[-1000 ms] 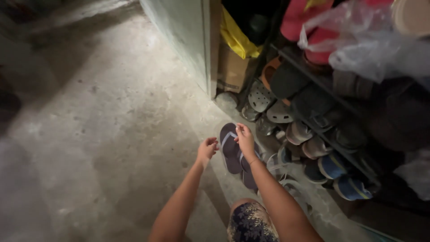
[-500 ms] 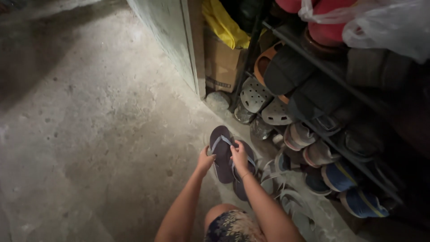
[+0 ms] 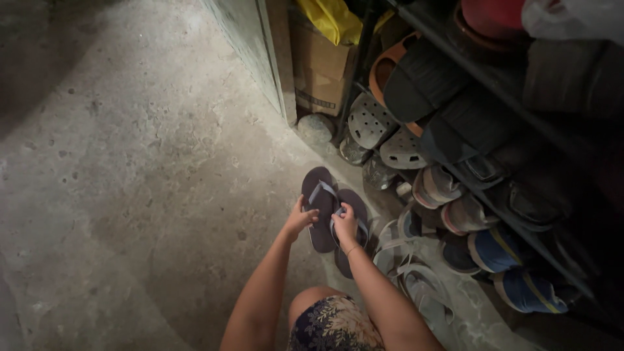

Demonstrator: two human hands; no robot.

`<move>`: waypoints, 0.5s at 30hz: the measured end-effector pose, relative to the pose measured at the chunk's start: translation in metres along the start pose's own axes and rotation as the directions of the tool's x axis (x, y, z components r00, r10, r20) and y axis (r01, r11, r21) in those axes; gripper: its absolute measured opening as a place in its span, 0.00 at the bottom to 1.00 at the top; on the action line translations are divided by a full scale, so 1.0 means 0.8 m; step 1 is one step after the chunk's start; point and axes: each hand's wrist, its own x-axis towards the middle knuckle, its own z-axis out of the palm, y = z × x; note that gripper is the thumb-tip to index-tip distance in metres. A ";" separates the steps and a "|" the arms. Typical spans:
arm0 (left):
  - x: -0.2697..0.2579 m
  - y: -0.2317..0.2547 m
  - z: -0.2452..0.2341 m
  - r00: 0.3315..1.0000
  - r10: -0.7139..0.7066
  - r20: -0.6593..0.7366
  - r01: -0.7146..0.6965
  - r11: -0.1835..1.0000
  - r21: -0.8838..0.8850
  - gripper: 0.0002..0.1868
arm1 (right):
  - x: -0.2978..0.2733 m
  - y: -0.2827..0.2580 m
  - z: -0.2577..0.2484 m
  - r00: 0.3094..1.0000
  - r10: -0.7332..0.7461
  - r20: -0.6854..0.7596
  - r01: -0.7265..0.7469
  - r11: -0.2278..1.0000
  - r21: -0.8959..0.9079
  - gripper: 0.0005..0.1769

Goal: Organize various footwear by picking them up and placing them onto a shoe rack.

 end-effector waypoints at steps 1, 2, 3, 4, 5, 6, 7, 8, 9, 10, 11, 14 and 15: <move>-0.004 0.006 0.002 1.000 0.007 -0.002 -0.007 1.000 0.000 0.54 | 0.002 0.000 0.000 1.000 -0.007 0.000 0.007 1.000 0.003 0.33; -0.007 0.014 0.005 0.998 -0.057 0.013 0.057 0.998 0.010 0.55 | 0.007 -0.002 0.000 0.976 0.198 0.090 -0.213 0.953 0.215 0.33; -0.011 0.021 0.007 0.992 -0.122 0.027 0.121 0.992 0.020 0.55 | 0.011 -0.003 0.000 0.903 0.368 0.221 -0.428 0.816 0.390 0.34; -0.003 0.012 0.007 0.992 -0.122 0.025 0.122 0.992 0.014 0.55 | 0.010 -0.010 -0.006 0.903 0.367 0.223 -0.428 0.818 0.385 0.34; 0.004 0.002 0.007 0.995 -0.084 0.044 0.082 0.996 0.044 0.52 | 0.008 -0.018 -0.011 0.896 0.364 0.254 -0.440 0.806 0.396 0.32; 0.009 -0.009 0.005 0.997 -0.047 0.058 0.043 0.997 0.067 0.49 | 0.004 -0.025 -0.015 0.887 0.360 0.290 -0.454 0.796 0.401 0.31; 0.005 -0.018 0.005 0.998 -0.049 0.048 0.046 0.997 0.056 0.49 | -0.001 -0.024 -0.015 0.885 0.359 0.298 -0.456 0.800 0.389 0.31; 0.002 -0.022 -0.001 0.994 -0.069 0.085 0.057 0.989 0.140 0.42 | -0.005 -0.027 -0.010 0.881 0.350 0.318 -0.452 0.823 0.345 0.29; -0.002 -0.027 -0.006 0.988 -0.093 0.120 0.064 0.973 0.223 0.37 | -0.009 -0.031 -0.006 0.877 0.342 0.338 -0.445 0.844 0.301 0.27; -0.016 -0.019 -0.018 0.991 -0.083 0.101 0.061 0.976 0.211 0.37 | -0.017 -0.044 0.001 0.875 0.329 0.355 -0.438 0.851 0.290 0.27; -0.032 -0.011 -0.030 0.986 -0.150 0.066 0.141 0.982 0.126 0.35 | -0.026 -0.057 0.008 0.868 0.335 0.366 -0.434 0.870 0.235 0.27; -0.078 0.011 -0.086 0.980 -0.195 -0.040 0.196 0.981 0.003 0.32 | -0.046 -0.092 0.040 0.875 0.266 0.404 -0.362 0.915 0.181 0.26; -0.096 0.013 -0.106 0.980 -0.176 -0.094 0.177 0.984 -0.006 0.32 | -0.054 -0.100 0.051 0.891 0.199 0.408 -0.301 0.931 0.204 0.25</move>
